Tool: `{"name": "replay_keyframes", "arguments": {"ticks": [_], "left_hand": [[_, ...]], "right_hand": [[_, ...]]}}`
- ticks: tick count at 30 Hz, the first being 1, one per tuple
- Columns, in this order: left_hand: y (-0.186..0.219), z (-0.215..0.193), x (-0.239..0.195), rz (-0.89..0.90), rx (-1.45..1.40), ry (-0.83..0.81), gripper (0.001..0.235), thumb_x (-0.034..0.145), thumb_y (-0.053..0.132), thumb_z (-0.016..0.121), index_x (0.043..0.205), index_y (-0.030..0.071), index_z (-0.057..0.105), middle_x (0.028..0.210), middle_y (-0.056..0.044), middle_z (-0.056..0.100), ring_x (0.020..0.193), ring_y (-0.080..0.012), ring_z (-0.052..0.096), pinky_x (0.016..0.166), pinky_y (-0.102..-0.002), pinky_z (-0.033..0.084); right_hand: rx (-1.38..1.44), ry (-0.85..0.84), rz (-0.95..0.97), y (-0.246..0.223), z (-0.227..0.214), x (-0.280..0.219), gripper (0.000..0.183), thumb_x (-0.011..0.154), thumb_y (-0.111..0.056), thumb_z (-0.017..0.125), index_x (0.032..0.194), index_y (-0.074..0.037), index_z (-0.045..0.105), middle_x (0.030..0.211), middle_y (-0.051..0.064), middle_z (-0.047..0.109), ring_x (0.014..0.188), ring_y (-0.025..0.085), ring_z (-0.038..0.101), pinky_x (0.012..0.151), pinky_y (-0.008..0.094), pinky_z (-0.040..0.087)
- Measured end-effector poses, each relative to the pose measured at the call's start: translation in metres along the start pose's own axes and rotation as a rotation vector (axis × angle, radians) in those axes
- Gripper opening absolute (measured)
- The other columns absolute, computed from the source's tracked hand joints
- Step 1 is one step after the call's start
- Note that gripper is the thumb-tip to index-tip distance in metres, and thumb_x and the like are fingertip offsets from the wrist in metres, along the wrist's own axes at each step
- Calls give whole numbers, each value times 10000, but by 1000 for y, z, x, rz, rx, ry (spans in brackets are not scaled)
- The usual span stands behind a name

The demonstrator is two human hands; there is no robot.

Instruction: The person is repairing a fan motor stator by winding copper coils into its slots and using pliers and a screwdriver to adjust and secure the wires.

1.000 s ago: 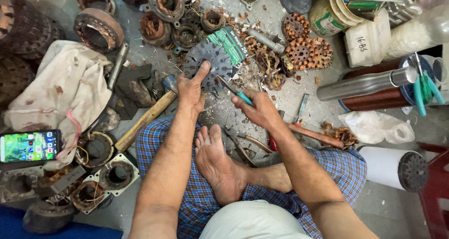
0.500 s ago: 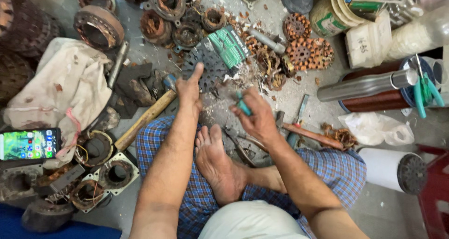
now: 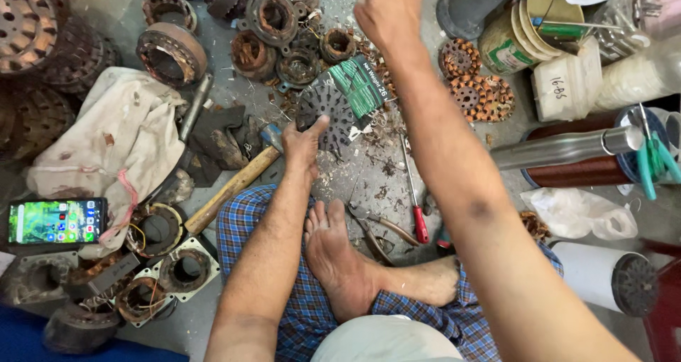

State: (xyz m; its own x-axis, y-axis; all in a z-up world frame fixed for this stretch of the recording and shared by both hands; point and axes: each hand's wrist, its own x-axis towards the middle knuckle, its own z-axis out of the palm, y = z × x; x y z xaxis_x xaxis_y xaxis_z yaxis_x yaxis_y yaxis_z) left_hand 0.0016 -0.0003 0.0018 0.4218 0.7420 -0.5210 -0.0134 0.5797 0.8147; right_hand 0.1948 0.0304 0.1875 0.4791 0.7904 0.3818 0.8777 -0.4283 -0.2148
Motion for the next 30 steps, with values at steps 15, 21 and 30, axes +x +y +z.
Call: {"name": "replay_keyframes", "arguments": {"ticks": [15, 21, 30], "left_hand": [[-9, -2, 9, 9, -418, -73, 522, 820, 327, 855, 1194, 4, 687, 1133, -141, 711, 958, -247, 693, 843, -433, 580], [-9, -2, 7, 235, -460, -213, 516, 893, 409, 791, 1202, 3, 709, 1151, -75, 739, 1024, -189, 701, 917, -366, 583], [-13, -17, -8, 303, 6, -66, 338, 919, 306, 808, 1109, 33, 752, 1036, -69, 725, 825, -150, 586, 660, -316, 438]], "right_hand": [[157, -326, 182, 74, 44, -353, 259, 881, -241, 737, 971, -3, 691, 1011, 246, 613, 880, 445, 629, 765, 536, 518], [88, -305, 263, 87, 63, -373, 318, 868, -285, 779, 1020, -21, 689, 1045, 257, 586, 907, 474, 620, 791, 556, 513], [27, -181, 282, 72, 62, -358, 405, 781, -317, 821, 1056, -57, 677, 1183, 213, 576, 1045, 438, 598, 847, 546, 500]]}}
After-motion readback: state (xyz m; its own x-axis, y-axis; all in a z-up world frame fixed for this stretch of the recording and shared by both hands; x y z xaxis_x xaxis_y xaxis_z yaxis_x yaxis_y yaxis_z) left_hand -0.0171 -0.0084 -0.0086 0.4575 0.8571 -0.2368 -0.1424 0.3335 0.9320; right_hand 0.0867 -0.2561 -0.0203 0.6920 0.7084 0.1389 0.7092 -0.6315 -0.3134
